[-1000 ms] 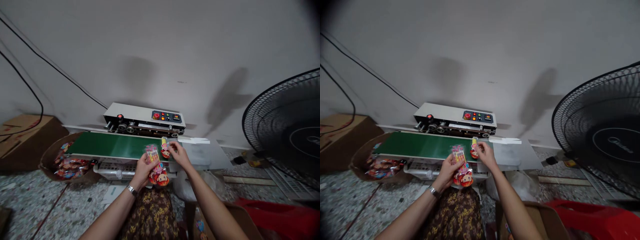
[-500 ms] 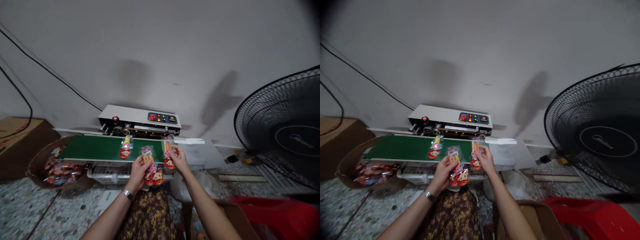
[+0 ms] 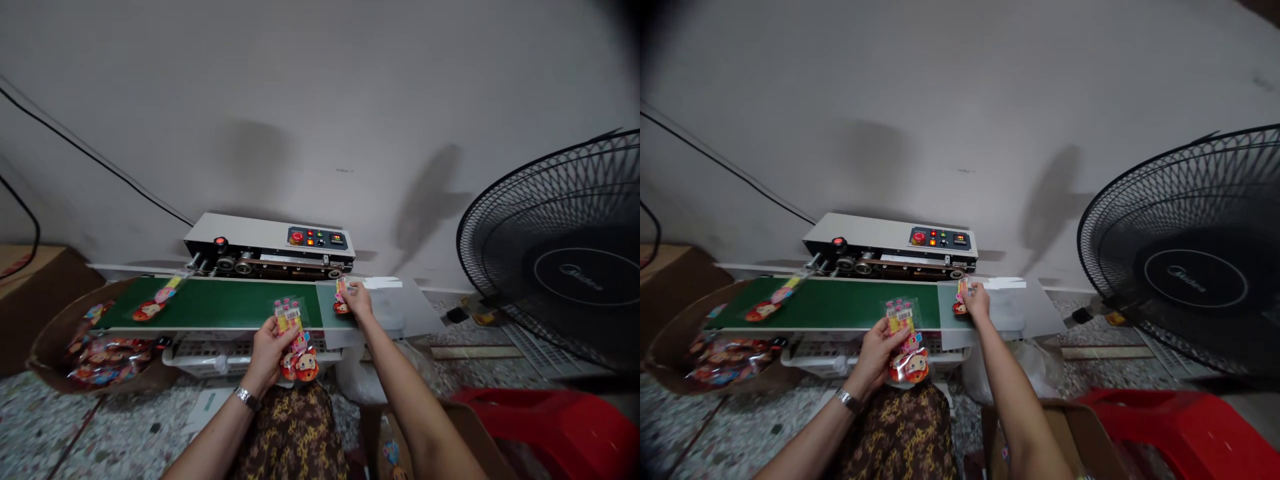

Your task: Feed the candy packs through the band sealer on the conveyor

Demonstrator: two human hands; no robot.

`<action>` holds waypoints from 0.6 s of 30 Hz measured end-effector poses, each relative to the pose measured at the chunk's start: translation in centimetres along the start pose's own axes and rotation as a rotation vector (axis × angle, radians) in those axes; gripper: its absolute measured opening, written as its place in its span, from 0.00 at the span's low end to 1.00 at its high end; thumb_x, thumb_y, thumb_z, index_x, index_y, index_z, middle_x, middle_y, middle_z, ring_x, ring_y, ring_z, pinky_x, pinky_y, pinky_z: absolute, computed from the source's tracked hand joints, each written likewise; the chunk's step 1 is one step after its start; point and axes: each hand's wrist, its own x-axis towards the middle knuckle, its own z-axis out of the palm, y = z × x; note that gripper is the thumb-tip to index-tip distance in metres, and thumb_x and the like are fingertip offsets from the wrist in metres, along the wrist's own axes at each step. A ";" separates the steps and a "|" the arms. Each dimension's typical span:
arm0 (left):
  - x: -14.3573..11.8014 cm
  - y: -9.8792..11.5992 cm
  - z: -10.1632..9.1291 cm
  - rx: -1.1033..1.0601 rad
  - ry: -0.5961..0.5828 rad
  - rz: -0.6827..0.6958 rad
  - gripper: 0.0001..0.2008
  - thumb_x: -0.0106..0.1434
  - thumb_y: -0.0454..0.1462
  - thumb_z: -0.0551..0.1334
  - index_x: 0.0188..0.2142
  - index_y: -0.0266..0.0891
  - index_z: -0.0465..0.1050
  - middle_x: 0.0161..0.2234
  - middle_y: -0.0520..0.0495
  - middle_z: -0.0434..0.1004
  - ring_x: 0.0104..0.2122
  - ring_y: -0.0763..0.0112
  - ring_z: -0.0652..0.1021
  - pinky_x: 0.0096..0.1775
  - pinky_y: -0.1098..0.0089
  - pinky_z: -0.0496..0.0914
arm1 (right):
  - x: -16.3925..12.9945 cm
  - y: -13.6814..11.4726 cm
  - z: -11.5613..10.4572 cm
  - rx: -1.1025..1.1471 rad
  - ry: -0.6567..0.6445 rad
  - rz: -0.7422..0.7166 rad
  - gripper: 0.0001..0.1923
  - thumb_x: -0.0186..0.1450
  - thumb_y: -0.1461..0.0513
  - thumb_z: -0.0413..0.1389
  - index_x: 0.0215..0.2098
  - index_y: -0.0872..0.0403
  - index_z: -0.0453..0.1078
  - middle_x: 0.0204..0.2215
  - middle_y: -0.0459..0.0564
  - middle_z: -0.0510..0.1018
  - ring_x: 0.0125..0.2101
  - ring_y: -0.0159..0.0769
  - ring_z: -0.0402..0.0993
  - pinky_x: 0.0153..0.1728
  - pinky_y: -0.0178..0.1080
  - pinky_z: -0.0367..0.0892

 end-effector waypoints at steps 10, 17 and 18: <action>0.5 0.1 1.0 0.021 0.018 0.060 0.20 0.44 0.36 0.70 0.37 0.35 0.69 0.33 0.46 0.78 0.30 0.70 0.77 0.34 0.70 0.71 | -9.7 -5.9 -0.6 0.346 -0.387 -0.448 0.21 0.57 0.54 0.55 0.47 0.54 0.64 0.35 0.50 0.74 0.28 0.30 0.69 0.29 0.33 0.66; -0.2 0.2 1.4 -0.102 -0.045 -0.013 0.16 0.48 0.39 0.68 0.35 0.35 0.70 0.32 0.45 0.78 0.28 0.72 0.77 0.31 0.73 0.70 | -9.6 -3.6 0.4 0.608 -0.199 -0.299 0.15 0.57 0.52 0.55 0.35 0.54 0.63 0.29 0.47 0.72 0.28 0.31 0.70 0.29 0.33 0.66; -0.3 0.2 1.3 -0.095 -0.031 -0.024 0.16 0.47 0.39 0.68 0.34 0.35 0.69 0.31 0.46 0.78 0.25 0.73 0.76 0.28 0.74 0.69 | -8.5 -2.8 0.2 0.638 -0.155 -0.263 0.16 0.56 0.51 0.55 0.35 0.54 0.62 0.28 0.47 0.72 0.28 0.31 0.70 0.29 0.33 0.66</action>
